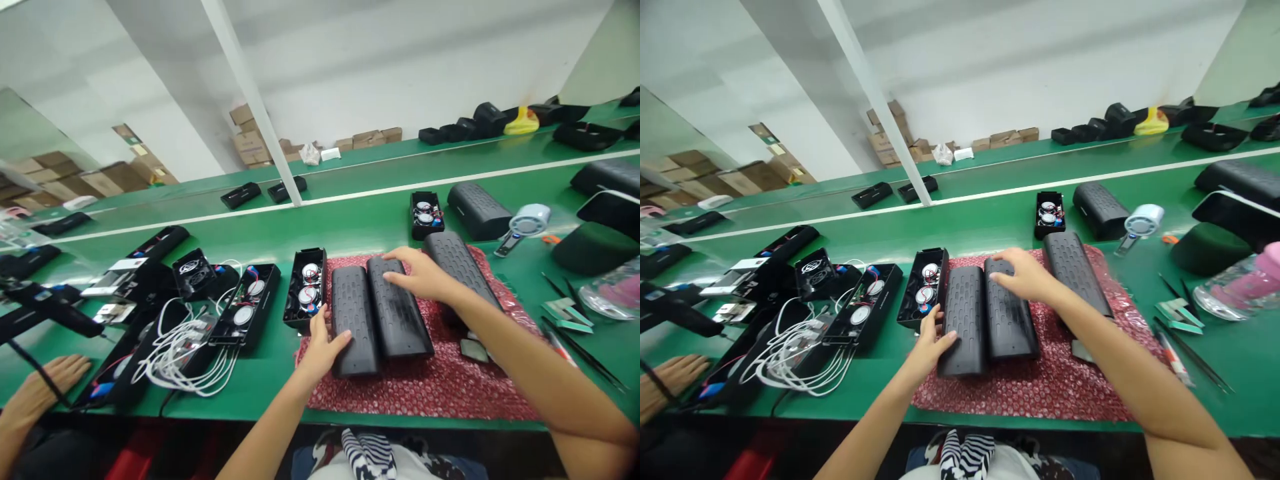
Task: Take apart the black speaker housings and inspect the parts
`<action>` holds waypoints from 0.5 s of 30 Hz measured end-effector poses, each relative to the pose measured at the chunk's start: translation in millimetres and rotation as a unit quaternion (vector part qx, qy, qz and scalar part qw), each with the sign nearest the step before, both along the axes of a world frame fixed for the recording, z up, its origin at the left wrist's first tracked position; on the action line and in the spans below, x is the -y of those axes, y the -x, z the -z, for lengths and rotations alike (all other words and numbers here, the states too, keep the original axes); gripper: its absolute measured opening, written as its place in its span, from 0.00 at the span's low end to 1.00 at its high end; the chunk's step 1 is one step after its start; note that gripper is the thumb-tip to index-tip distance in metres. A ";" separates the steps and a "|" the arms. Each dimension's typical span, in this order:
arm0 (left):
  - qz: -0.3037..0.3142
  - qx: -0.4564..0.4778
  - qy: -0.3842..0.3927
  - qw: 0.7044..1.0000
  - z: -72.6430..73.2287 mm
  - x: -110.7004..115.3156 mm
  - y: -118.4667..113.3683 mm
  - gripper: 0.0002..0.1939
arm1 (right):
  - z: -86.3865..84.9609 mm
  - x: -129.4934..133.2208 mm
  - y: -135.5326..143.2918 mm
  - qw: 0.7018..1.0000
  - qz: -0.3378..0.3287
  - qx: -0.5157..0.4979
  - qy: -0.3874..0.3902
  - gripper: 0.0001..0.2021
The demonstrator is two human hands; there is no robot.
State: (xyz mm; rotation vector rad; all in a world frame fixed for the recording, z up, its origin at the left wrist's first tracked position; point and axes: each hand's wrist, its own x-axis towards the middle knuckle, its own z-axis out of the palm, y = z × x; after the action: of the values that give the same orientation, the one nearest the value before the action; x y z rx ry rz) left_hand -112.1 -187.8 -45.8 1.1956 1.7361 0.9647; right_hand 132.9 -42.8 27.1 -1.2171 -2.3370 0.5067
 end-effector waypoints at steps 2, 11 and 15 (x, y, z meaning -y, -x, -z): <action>0.002 0.006 0.000 1.000 2.1 1.4 -11.1 0.51 | 1.9 21.2 4.4 0.995 -0.034 -0.094 -0.005 0.16; -0.091 0.320 0.103 0.937 -11.5 2.6 -17.1 0.62 | -34.4 52.9 15.3 0.939 -0.065 -0.337 0.029 0.10; -0.107 0.341 0.089 0.930 -13.5 0.7 -10.5 0.57 | -53.5 70.5 4.9 0.886 -0.064 -0.460 -0.016 0.08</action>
State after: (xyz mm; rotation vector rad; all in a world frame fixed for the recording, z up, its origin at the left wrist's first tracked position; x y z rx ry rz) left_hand -101.6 -188.4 -32.3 0.4619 1.3546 1.1496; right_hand 128.1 -113.3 80.6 -0.5801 -1.5805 0.8562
